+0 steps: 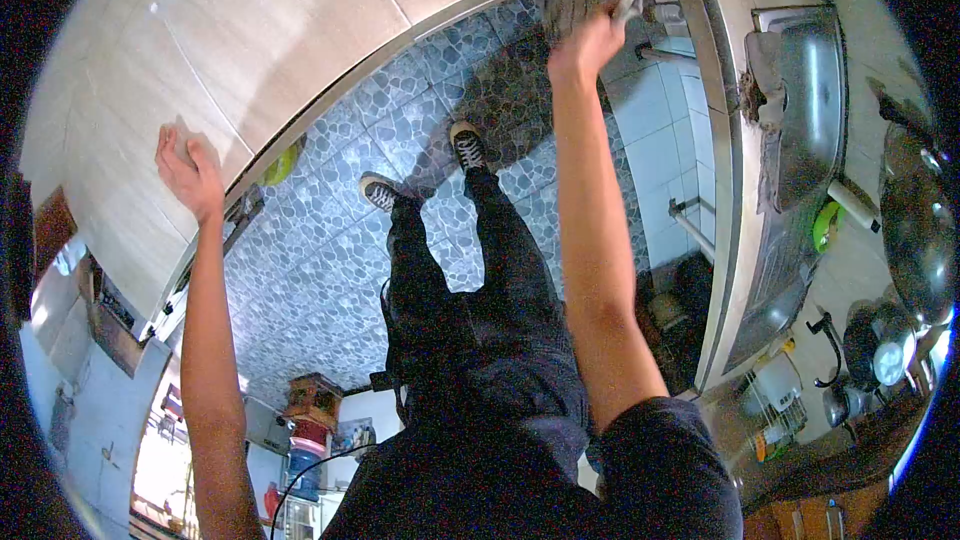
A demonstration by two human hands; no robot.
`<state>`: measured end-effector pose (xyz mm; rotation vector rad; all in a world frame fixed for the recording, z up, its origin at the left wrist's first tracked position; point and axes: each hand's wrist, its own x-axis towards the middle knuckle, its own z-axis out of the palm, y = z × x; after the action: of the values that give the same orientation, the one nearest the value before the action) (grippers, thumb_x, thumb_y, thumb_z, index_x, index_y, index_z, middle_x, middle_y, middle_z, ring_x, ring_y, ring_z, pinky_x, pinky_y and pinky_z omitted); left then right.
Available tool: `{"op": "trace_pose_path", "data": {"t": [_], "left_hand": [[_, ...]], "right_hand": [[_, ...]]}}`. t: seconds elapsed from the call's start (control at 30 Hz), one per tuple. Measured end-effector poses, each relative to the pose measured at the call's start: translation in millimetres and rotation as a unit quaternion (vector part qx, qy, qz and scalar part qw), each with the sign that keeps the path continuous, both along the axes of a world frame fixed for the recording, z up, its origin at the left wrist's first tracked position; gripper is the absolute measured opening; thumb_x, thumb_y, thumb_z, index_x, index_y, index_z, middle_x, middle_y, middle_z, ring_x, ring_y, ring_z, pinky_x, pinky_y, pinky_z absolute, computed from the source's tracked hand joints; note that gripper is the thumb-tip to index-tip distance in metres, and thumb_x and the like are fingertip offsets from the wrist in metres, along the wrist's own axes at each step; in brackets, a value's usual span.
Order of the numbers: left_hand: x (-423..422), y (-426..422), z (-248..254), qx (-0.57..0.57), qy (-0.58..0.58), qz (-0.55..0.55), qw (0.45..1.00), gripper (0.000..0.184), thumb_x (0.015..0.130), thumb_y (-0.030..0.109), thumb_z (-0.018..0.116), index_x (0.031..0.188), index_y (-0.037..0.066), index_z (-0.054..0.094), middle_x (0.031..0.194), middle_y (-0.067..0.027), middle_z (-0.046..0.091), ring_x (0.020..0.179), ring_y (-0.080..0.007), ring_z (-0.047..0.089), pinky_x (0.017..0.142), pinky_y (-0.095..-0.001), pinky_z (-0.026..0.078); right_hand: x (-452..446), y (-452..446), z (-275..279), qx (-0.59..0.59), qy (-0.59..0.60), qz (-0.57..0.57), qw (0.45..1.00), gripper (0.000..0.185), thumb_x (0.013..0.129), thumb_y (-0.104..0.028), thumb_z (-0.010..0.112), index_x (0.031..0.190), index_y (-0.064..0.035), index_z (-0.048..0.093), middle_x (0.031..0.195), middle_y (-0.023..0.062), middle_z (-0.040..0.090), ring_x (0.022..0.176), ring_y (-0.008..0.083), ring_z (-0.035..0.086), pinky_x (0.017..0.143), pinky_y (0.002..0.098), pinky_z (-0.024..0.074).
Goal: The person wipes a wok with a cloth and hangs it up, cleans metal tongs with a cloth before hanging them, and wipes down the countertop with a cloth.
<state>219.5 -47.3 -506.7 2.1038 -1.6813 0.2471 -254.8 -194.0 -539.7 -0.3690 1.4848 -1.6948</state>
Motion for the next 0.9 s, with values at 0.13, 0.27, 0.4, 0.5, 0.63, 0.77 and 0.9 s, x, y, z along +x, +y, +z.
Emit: {"op": "trace_pose_path", "data": {"t": [0.13,0.27,0.4,0.5,0.63,0.77,0.9], "left_hand": [[2.0,-0.5,-0.7,0.005,0.006,-0.015,1.0,0.035,0.093,0.024,0.051,0.118,0.0,0.054,0.131,-0.0196,0.051,0.121,-0.0355,0.048,0.1,-0.046,0.037],[2.1,-0.1,-2.3,0.007,0.004,-0.015,1.0,0.036,0.094,0.025,0.051,0.118,-0.002,0.053,0.131,-0.0219,0.05,0.121,-0.0375,0.047,0.1,-0.0467,0.037],[1.3,-1.3,-3.0,0.012,-0.006,-0.023,1.0,0.037,0.094,0.026,0.05,0.119,-0.002,0.052,0.132,-0.0215,0.049,0.122,-0.0375,0.047,0.101,-0.0465,0.036],[4.8,0.7,-3.8,0.02,-0.002,-0.012,1.0,0.038,0.095,0.027,0.049,0.119,-0.002,0.052,0.133,-0.021,0.049,0.123,-0.0368,0.046,0.101,-0.0463,0.036],[4.1,0.5,-2.4,0.013,0.002,-0.028,1.0,0.038,0.095,0.028,0.049,0.12,-0.002,0.053,0.133,-0.0206,0.049,0.123,-0.036,0.046,0.101,-0.0465,0.036],[0.8,0.8,-3.0,0.006,0.036,-0.009,0.999,0.039,0.095,0.027,0.048,0.121,-0.001,0.054,0.133,-0.0201,0.049,0.123,-0.0353,0.046,0.102,-0.0459,0.035],[3.2,2.3,-5.4,0.01,0.025,-0.023,0.999,0.038,0.095,0.026,0.048,0.121,-0.002,0.053,0.132,-0.02,0.05,0.123,-0.0353,0.046,0.103,-0.0449,0.036]], "right_hand": [[53.8,-36.7,17.9,-0.01,0.124,-0.049,0.991,0.016,0.093,-0.008,0.043,0.109,-0.0064,0.046,0.097,0.0021,0.048,0.084,0.0136,0.044,0.073,0.0286,0.0363],[117.6,21.6,-16.9,-0.02,0.167,0.011,0.986,0.049,0.093,-0.003,0.04,0.14,0.0046,0.03,0.134,0.0191,0.045,0.121,0.0256,0.043,0.105,0.0325,0.0297],[163.6,89.9,-0.4,0.146,0.047,0.191,0.969,0.033,0.092,-0.003,0.043,0.125,0.0016,0.048,0.117,0.0185,0.059,0.109,0.0258,0.054,0.097,0.0353,0.0389],[151.3,66.7,19.8,0.12,-0.128,0.148,0.973,0.032,0.093,-0.008,0.042,0.123,-0.0008,0.049,0.109,0.0107,0.059,0.099,0.0186,0.052,0.089,0.0329,0.0419],[67.9,3.7,13.7,0.099,-0.065,0.092,0.989,0.008,0.09,-0.015,0.049,0.085,-0.0128,0.044,0.07,-0.001,0.041,0.055,0.0124,0.036,0.045,0.0314,0.0279],[-65.2,-56.6,-8.3,0.051,0.02,0.009,0.998,0.012,0.091,-0.022,0.054,0.087,-0.0113,0.049,0.066,0.0002,0.041,0.047,0.0128,0.037,0.038,0.0318,0.0301],[-132.6,-86.8,48.3,-0.044,-0.019,-0.039,0.998,0.017,0.095,-0.013,0.042,0.092,-0.0069,0.058,0.075,0.0043,0.059,0.061,0.0198,0.058,0.053,0.0317,0.0443]]}}
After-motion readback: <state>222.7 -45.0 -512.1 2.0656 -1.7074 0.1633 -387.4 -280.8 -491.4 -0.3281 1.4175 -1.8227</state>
